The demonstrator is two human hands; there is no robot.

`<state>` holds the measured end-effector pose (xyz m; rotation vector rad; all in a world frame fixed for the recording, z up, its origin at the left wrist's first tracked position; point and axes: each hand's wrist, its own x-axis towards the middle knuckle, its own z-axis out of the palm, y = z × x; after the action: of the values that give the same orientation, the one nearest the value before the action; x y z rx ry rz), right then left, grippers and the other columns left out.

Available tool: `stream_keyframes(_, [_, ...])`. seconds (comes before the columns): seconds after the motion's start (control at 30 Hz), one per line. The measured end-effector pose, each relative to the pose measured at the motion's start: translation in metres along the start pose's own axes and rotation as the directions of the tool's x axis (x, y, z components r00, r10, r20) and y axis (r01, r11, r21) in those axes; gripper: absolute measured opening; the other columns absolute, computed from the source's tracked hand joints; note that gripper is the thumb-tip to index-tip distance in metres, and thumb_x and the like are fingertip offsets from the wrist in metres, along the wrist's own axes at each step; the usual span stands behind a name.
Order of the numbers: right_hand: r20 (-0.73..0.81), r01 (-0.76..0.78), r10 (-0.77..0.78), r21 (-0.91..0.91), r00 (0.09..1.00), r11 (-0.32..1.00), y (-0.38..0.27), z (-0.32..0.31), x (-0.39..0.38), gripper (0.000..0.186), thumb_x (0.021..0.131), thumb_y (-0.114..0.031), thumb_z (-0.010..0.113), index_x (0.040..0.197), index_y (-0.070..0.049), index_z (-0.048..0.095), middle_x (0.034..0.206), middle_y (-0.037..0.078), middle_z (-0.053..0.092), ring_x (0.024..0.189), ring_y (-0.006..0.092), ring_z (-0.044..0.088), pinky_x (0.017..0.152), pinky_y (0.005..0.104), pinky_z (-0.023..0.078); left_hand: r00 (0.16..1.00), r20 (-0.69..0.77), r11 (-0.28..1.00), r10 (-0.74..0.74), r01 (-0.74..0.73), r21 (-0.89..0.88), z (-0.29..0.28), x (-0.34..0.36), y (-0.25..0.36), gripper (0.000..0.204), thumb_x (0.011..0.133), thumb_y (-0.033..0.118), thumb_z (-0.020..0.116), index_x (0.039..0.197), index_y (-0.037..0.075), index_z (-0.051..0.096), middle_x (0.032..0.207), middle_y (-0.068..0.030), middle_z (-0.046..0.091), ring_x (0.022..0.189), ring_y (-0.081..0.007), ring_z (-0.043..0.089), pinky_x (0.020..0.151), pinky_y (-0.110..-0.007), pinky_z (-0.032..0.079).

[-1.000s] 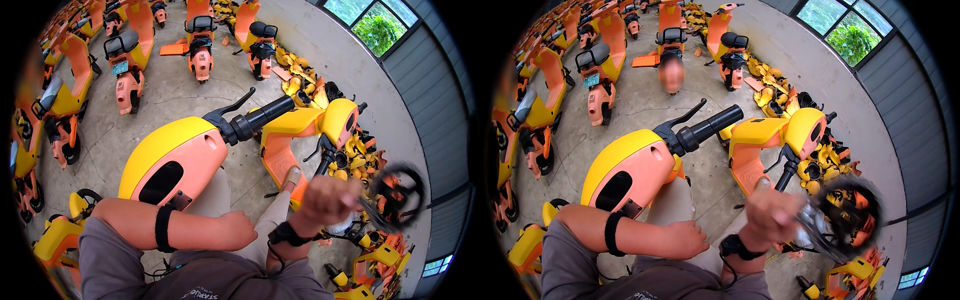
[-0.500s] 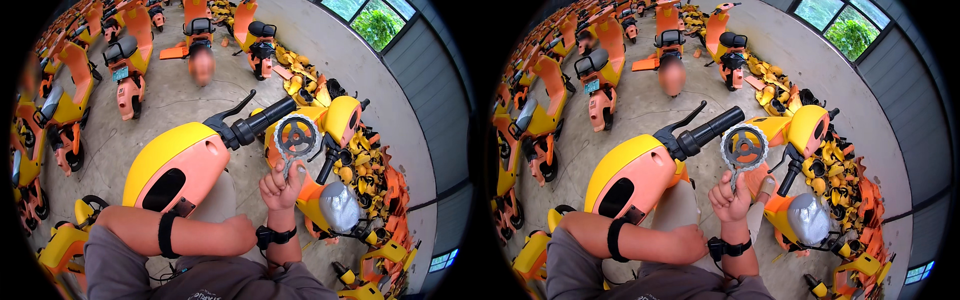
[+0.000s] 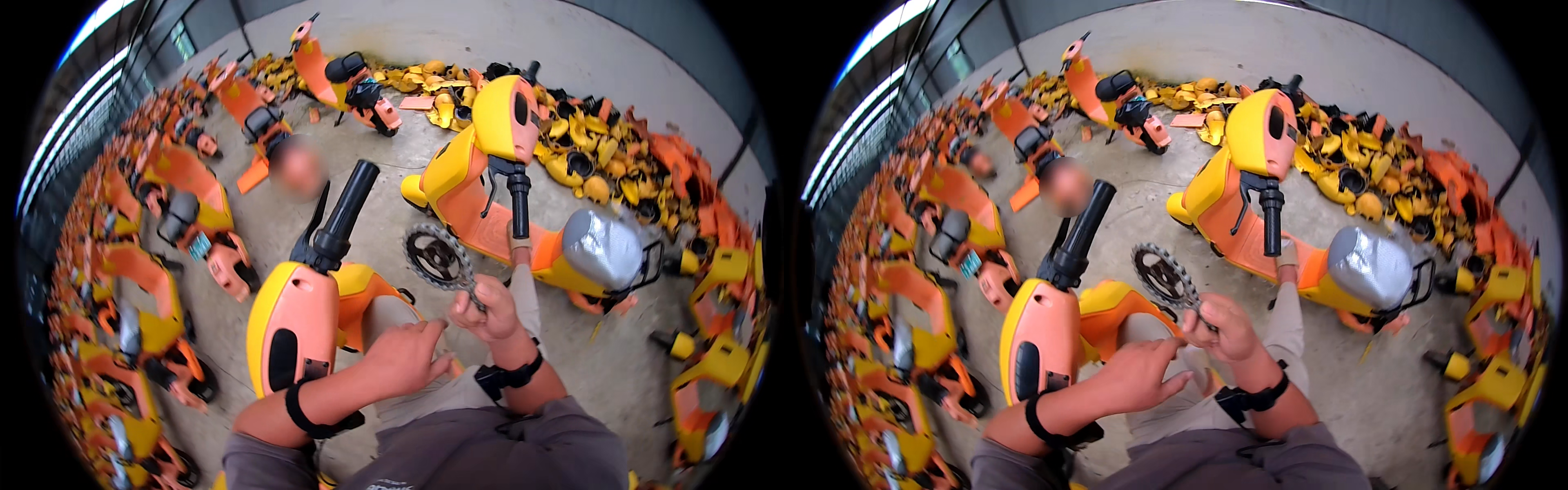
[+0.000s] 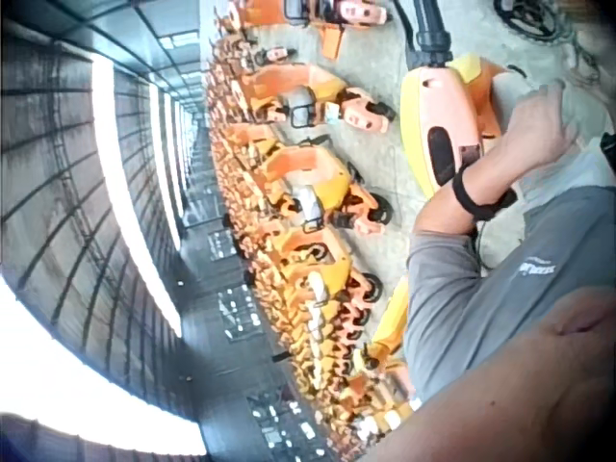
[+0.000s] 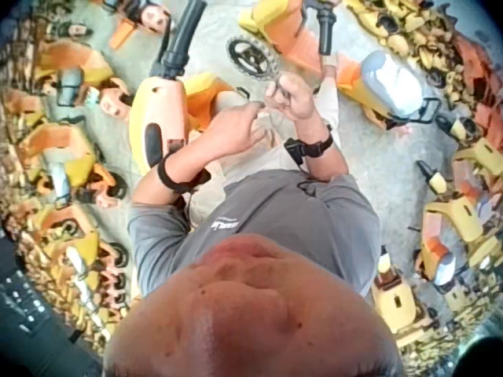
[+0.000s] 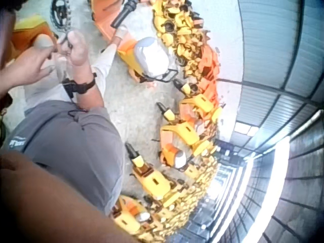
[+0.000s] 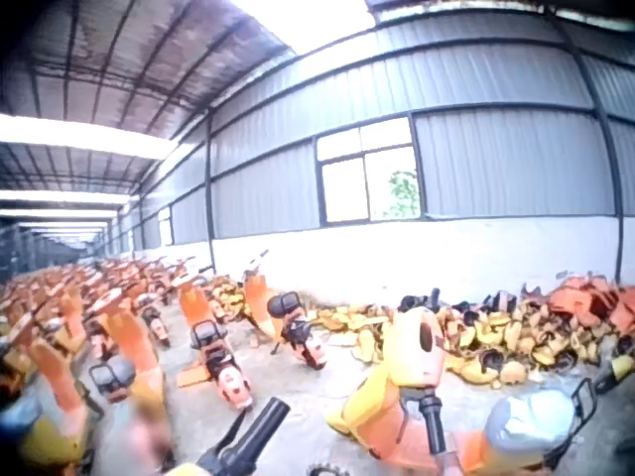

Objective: The person holds a bicycle chain and a sprocket by hand, turning the sprocket and moving the chain around it.

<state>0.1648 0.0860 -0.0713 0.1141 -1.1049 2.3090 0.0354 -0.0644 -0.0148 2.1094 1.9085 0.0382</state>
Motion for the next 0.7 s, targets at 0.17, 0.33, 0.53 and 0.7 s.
stream_keyframes(0.17, [0.045, -0.071, 0.08, -0.172, 0.996, 0.983, -0.033, -0.011, -0.046, 0.039, 0.098, -0.034, 0.055, 0.091, 0.004, 0.066, 0.057, -0.002, 0.045, 0.049, 0.0068, 0.036, 0.049, 0.024, 0.027, 0.993, 0.054, 0.451, -0.102, 0.095, -0.887, 0.015, 0.011, 0.005, 0.087, 0.095, 0.038, 0.065, 0.151, -0.001, 0.011, 0.135, -0.0233, 0.048, 0.115, -0.0306, 0.06, 0.094, -0.04, 0.051])
stream_keyframes(0.33, [0.108, 0.027, 0.067, -0.696, 0.992, 0.717, -0.025, 0.001, -0.053, 0.028, 0.098, -0.03, 0.058, 0.096, -0.004, 0.069, 0.07, 0.005, 0.058, 0.065, 0.0143, 0.056, 0.061, 0.032, 0.045, 0.981, -0.088, -0.292, -0.173, -0.137, -0.947, 0.014, 0.013, 0.0, 0.1, 0.081, 0.05, 0.079, 0.154, 0.019, 0.017, 0.15, -0.0185, 0.038, 0.133, -0.0329, 0.048, 0.108, -0.048, 0.042])
stream_keyframes(0.53, [0.095, -0.029, 0.195, -0.833, 0.976, 0.552, -0.032, 0.005, -0.06, 0.028, 0.099, -0.031, 0.058, 0.091, -0.005, 0.063, 0.075, 0.012, 0.059, 0.07, 0.025, 0.06, 0.068, 0.0365, 0.047, 0.979, 0.007, -0.285, -0.204, -0.053, -0.957, 0.008, 0.024, 0.006, 0.101, 0.074, 0.05, 0.084, 0.153, 0.024, 0.025, 0.149, -0.0147, 0.043, 0.133, -0.0371, 0.048, 0.112, -0.055, 0.036])
stream_keyframes(0.7, [0.113, 0.027, 0.077, -0.715, 0.991, 0.698, -0.024, -0.007, -0.064, 0.026, 0.1, -0.03, 0.056, 0.101, -0.007, 0.066, 0.08, 0.012, 0.062, 0.074, 0.0239, 0.063, 0.071, 0.0358, 0.048, 0.984, -0.119, -0.238, -0.136, -0.149, -0.96, 0.001, 0.024, 0.004, 0.103, 0.079, 0.036, 0.082, 0.156, 0.022, 0.016, 0.15, -0.0147, 0.039, 0.135, -0.0376, 0.045, 0.11, -0.055, 0.039])
